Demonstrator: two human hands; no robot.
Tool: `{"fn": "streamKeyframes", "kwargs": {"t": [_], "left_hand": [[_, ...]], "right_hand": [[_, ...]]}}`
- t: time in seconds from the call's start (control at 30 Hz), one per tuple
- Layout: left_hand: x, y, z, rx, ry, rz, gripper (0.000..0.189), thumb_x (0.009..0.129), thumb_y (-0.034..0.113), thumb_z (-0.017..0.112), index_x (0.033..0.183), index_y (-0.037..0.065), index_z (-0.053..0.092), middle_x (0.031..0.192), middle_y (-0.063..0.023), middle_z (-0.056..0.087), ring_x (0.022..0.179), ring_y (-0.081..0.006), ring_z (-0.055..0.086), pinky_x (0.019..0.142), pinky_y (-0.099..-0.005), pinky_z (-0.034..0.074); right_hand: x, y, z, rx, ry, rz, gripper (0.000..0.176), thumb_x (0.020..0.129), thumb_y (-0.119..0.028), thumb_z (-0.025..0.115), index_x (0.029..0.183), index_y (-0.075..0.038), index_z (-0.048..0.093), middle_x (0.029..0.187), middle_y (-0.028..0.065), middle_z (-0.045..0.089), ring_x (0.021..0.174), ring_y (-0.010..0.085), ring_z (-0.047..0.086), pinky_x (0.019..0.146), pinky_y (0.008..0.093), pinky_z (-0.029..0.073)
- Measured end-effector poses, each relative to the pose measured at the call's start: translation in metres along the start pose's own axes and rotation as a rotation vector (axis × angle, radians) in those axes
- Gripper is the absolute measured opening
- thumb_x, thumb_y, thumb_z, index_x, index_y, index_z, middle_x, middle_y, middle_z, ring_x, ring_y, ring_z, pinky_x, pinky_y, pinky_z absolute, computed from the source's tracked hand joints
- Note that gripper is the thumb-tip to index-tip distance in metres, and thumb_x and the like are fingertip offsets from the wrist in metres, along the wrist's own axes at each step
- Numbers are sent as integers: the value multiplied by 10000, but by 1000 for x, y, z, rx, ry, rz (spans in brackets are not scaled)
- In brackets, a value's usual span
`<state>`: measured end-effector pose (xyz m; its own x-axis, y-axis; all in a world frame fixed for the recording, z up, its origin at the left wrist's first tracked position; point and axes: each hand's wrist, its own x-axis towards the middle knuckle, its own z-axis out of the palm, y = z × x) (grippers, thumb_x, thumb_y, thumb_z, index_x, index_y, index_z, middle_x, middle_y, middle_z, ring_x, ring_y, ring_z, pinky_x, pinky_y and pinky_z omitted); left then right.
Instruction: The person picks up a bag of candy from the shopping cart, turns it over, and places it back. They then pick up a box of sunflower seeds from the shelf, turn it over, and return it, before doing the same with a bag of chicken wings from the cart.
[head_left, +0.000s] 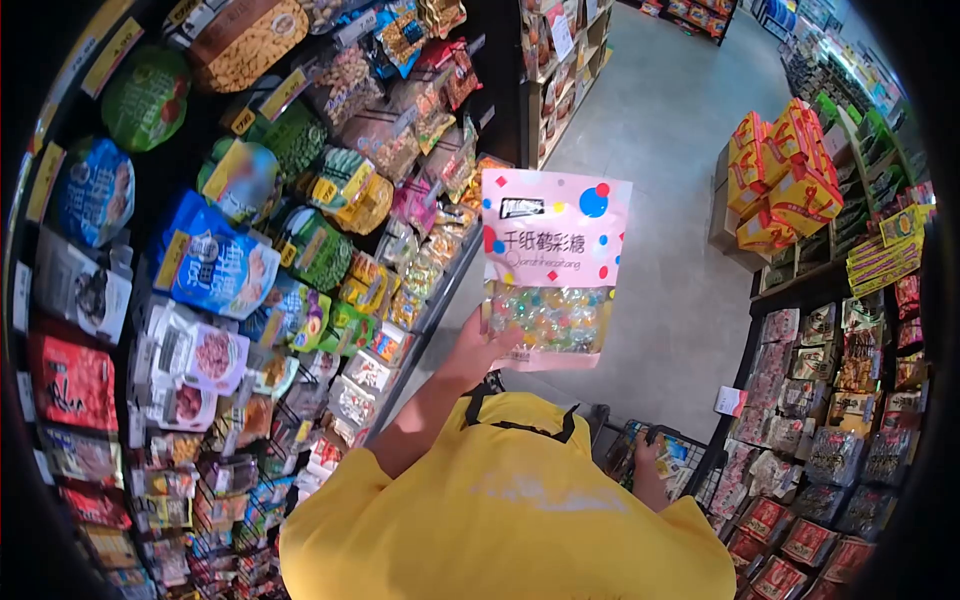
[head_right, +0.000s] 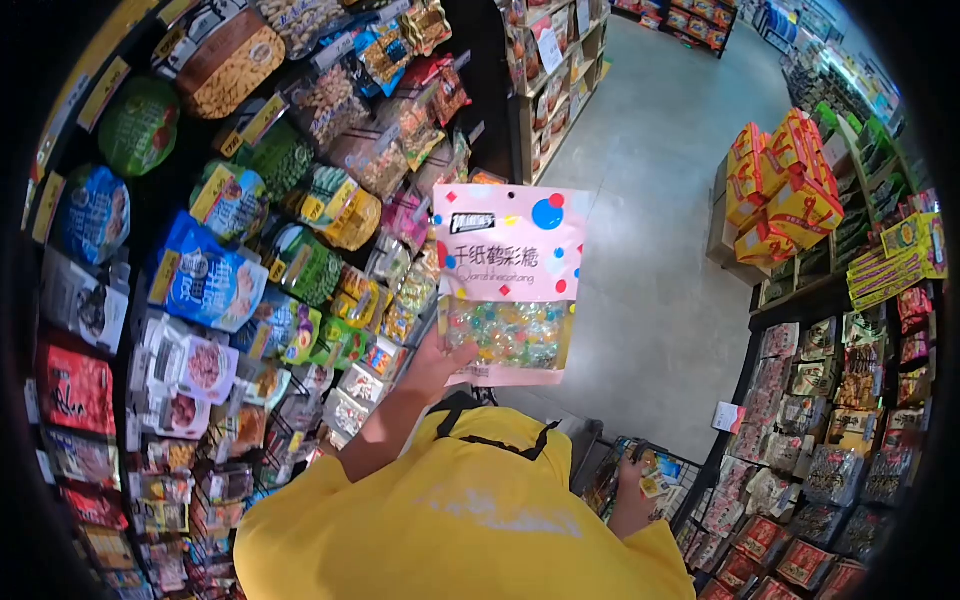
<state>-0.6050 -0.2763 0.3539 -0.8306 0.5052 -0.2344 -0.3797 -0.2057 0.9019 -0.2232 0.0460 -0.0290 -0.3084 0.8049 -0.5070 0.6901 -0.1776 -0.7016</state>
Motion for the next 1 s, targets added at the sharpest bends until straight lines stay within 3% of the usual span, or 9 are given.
{"fn": "streamKeyframes", "kwargs": {"t": [0.07, 0.1, 0.17, 0.3, 0.4, 0.57, 0.67, 0.73, 1.0], "left_hand": [[8, 5, -29, 18, 8, -11, 523, 837, 101, 638, 1283, 20, 376, 1183, -72, 513, 1064, -150, 502, 908, -313, 416], [12, 9, -43, 30, 42, -6, 524, 837, 102, 639, 1284, 18, 378, 1178, -73, 516, 1059, -149, 506, 910, -312, 415], [21, 14, -71, 75, 99, -49, 555, 836, 7, 584, 1328, 32, 326, 1195, -104, 519, 1070, -185, 530, 910, -337, 439], [29, 28, -99, -147, 27, 4, 493, 860, -1, 513, 1318, 23, 332, 1214, -123, 515, 1086, -227, 544, 927, -371, 453], [34, 39, -102, -160, 65, 17, 449, 861, 42, 564, 1273, 9, 388, 1158, -79, 542, 1043, -152, 523, 915, -305, 405], [53, 45, -97, -203, 94, 13, 447, 854, 37, 569, 1265, 13, 394, 1152, -72, 540, 1045, -149, 519, 908, -301, 407], [62, 45, -94, -59, 132, -36, 459, 854, 28, 559, 1273, 44, 374, 1161, -87, 541, 1004, -170, 569, 789, -302, 509], [71, 35, -98, -104, 107, 2, 477, 832, 17, 612, 1255, 14, 392, 1152, -60, 536, 1043, -131, 516, 882, -297, 429], [99, 46, -48, -156, 239, 88, 596, 811, -2, 612, 1324, 34, 311, 1231, -76, 491, 1124, -177, 492, 941, -331, 411]], "right_hand": [[3, 19, 20, -341, -50, 179, 582, 831, -371, 568, 1206, 41, 398, 1081, 245, 567, 936, 374, 587, 773, 441, 451], [-10, 3, 31, -330, -45, 175, 582, 831, -371, 568, 1206, 41, 398, 1081, 245, 567, 936, 374, 587, 773, 441, 451], [-45, -32, 45, -414, 196, 30, 347, 869, -270, 529, 986, 55, 500, 953, 244, 584, 892, 396, 572, 772, 466, 428], [-34, -68, 67, -509, 52, -53, 467, 921, -366, 414, 1026, 84, 476, 1000, 327, 548, 944, 476, 525, 791, 509, 413], [-39, -104, 85, -502, 18, -61, 489, 932, -371, 389, 1087, 86, 461, 1049, 321, 540, 979, 472, 520, 805, 506, 411], [-26, -131, 113, -610, -10, -78, 443, 948, -389, 349, 1163, -12, 438, 997, 289, 580, 937, 474, 538, 782, 522, 424], [-48, -197, 122, -703, -53, -100, 429, 955, -388, 332, 1160, -27, 443, 981, 264, 599, 908, 455, 562, 770, 514, 440], [-45, -219, 132, -754, -5, -15, 405, 958, -372, 335, 1146, -34, 454, 977, 238, 612, 897, 426, 581, 753, 505, 458], [28, -237, 149, -793, 86, -99, 366, 948, -387, 355, 1043, -46, 445, 907, 248, 620, 812, 430, 601, 693, 518, 465]]}}
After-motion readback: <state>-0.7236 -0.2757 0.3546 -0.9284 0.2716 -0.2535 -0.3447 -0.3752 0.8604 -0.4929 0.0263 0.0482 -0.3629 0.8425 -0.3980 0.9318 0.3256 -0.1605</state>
